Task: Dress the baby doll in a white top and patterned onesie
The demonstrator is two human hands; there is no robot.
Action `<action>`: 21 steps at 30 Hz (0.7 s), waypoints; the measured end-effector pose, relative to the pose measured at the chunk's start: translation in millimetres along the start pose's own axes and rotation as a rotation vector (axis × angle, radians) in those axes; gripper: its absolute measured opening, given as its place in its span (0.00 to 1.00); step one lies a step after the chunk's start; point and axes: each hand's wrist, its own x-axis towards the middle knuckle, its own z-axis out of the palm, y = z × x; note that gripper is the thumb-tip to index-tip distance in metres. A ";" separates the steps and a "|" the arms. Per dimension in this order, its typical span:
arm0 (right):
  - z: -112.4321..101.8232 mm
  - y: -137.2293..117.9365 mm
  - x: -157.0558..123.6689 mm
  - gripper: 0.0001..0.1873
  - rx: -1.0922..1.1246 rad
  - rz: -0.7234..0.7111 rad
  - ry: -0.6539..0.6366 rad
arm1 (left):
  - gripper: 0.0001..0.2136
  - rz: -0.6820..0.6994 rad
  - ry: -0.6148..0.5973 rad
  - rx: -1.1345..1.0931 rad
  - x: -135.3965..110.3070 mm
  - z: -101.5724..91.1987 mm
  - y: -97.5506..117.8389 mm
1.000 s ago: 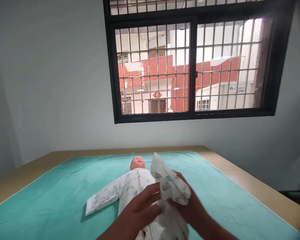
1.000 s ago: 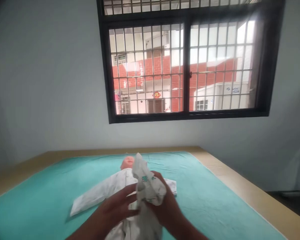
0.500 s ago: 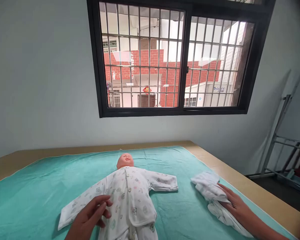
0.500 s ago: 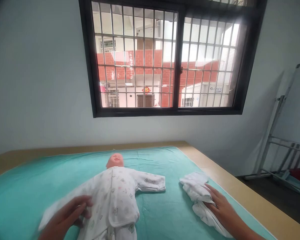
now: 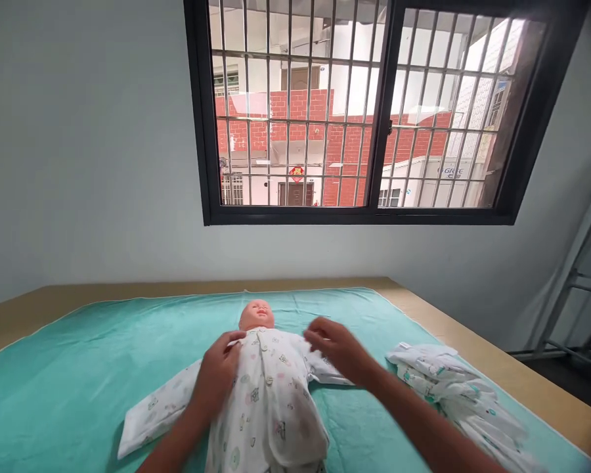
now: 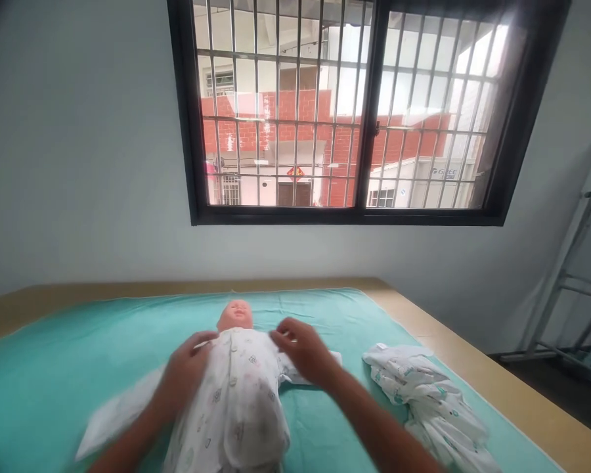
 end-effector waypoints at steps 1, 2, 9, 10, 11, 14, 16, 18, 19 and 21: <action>27.2 -4.7 16.1 0.17 -0.095 -0.019 0.034 | 0.13 0.036 -0.001 -0.013 8.1 11.5 1.6; 49.9 -8.2 30.8 0.18 -0.203 -0.023 0.048 | 0.12 0.062 0.007 -0.017 15.8 21.0 1.8; 92.0 -34.4 77.4 0.17 -0.651 0.007 -0.303 | 0.14 0.149 -0.014 0.029 39.0 33.2 -22.9; 90.9 -37.3 77.8 0.15 -0.660 -0.003 -0.318 | 0.13 0.148 -0.038 0.028 38.5 31.8 -24.9; 90.0 -39.5 77.7 0.14 -0.676 -0.015 -0.337 | 0.13 0.151 -0.057 0.027 37.8 30.8 -25.8; 88.7 -41.1 77.0 0.10 -0.720 -0.069 -0.398 | 0.12 0.187 -0.066 0.042 37.0 30.5 -24.7; 88.0 -38.6 78.5 0.10 -0.735 -0.107 -0.429 | 0.12 0.181 -0.042 0.079 37.4 31.3 -23.3; 87.1 -34.4 82.0 0.11 -0.738 -0.132 -0.453 | 0.13 0.147 -0.028 0.119 38.0 31.6 -22.9; 86.6 -32.1 84.4 0.11 -0.736 -0.141 -0.463 | 0.14 0.135 -0.035 0.134 38.2 31.4 -23.0; 85.6 -27.8 89.1 0.11 -0.727 -0.161 -0.481 | 0.15 0.127 -0.068 0.150 38.7 30.6 -23.9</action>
